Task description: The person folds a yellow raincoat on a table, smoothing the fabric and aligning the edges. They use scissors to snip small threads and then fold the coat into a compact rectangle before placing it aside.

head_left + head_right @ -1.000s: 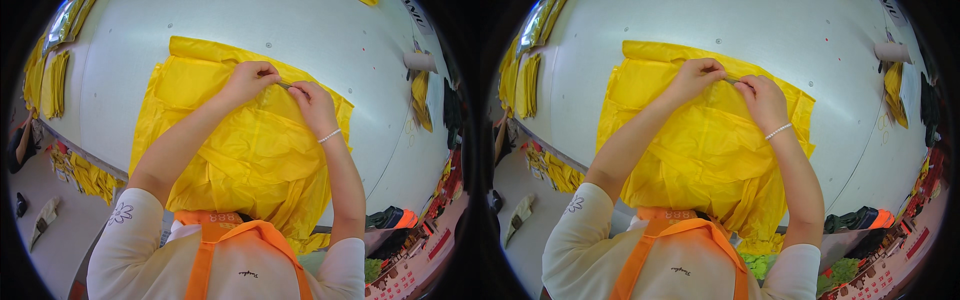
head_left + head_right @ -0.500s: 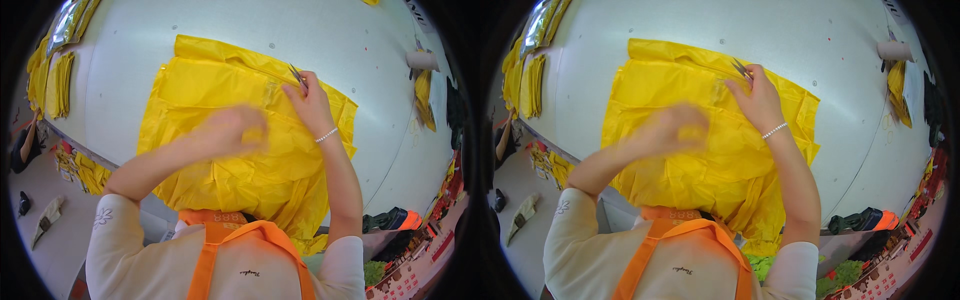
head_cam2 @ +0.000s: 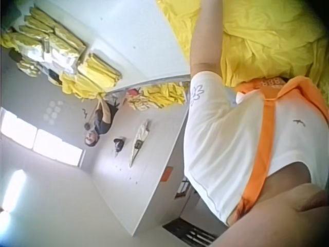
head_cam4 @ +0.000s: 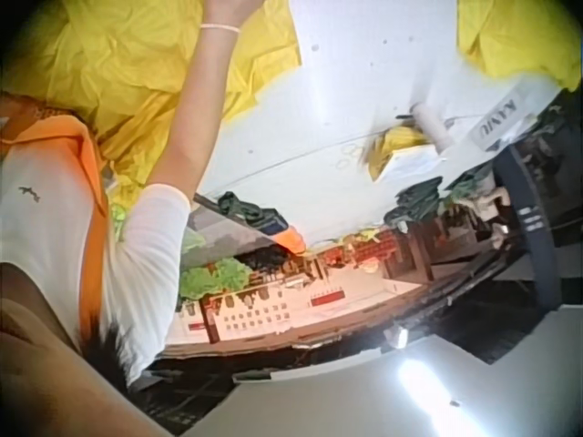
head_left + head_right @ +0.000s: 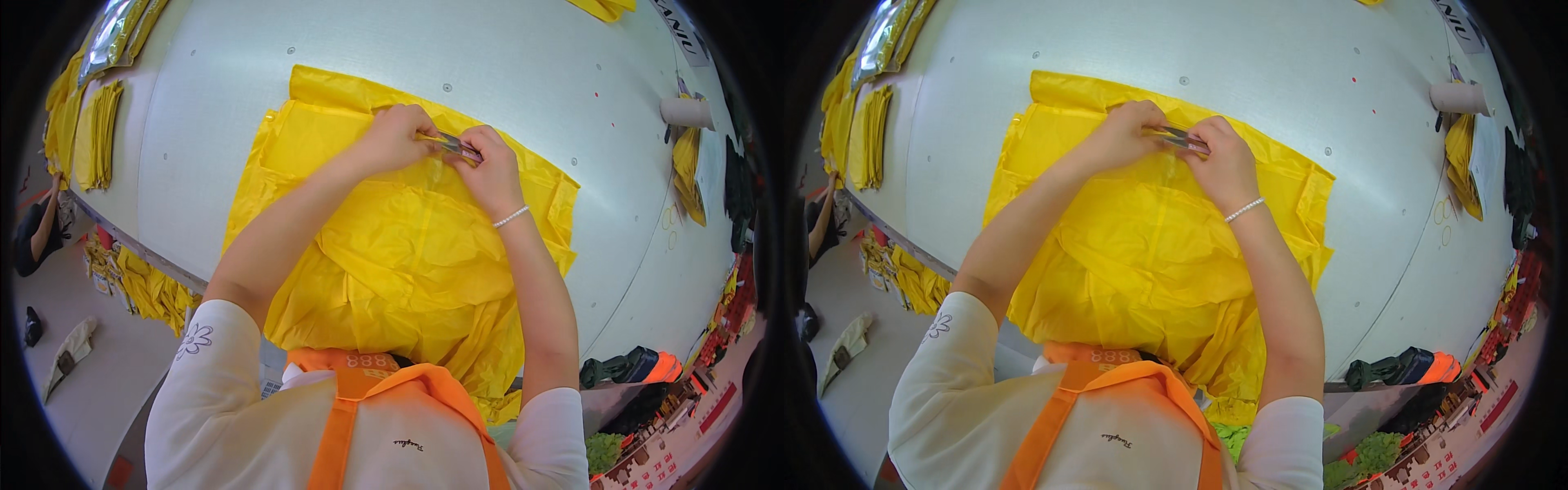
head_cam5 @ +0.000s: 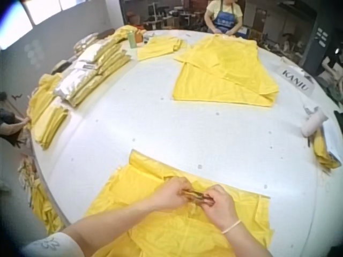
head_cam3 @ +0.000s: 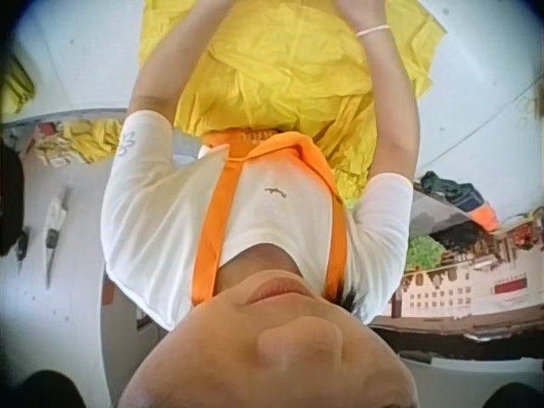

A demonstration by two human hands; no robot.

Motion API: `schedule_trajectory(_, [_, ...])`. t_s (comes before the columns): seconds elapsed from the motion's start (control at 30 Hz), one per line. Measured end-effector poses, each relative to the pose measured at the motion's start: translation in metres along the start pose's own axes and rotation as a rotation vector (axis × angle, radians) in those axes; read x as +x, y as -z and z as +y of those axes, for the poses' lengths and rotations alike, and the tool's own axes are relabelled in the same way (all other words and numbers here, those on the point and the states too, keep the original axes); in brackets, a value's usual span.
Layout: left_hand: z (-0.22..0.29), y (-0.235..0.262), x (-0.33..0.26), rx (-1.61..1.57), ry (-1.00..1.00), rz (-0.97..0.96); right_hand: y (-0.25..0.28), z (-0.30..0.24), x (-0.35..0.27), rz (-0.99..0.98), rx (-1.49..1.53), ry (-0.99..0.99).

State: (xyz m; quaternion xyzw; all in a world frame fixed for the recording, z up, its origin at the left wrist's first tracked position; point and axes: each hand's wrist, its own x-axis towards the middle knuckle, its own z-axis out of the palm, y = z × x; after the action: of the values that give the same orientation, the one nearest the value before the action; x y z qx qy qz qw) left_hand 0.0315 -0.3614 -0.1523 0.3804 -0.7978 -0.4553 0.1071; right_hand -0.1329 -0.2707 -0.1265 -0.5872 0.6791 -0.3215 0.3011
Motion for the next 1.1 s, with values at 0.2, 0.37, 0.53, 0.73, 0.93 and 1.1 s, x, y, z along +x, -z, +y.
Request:
schedule_trajectory(0.2, [-0.001,0.006,0.002,-0.273,0.127,-0.121,0.000,0.003,-0.002,0.048,0.033,0.102])
schedule_trajectory(0.37, [0.012,0.001,-0.006,-0.152,-0.051,0.024,0.003,0.003,0.005,-0.031,0.028,-0.039])
schedule_trajectory(0.53, [0.024,0.007,-0.007,-0.288,0.179,-0.105,0.017,-0.011,0.006,-0.094,0.215,-0.286])
schedule_trajectory(0.73, [0.024,0.007,-0.010,-0.459,0.219,-0.086,0.042,0.014,-0.014,-0.126,0.209,-0.202])
schedule_trajectory(0.93, [0.026,0.008,-0.012,-0.461,0.236,-0.075,0.042,-0.003,-0.015,-0.172,0.146,-0.190])
schedule_trajectory(1.1, [0.027,0.009,-0.012,-0.444,0.230,-0.080,0.039,-0.009,-0.012,-0.195,0.117,-0.193])
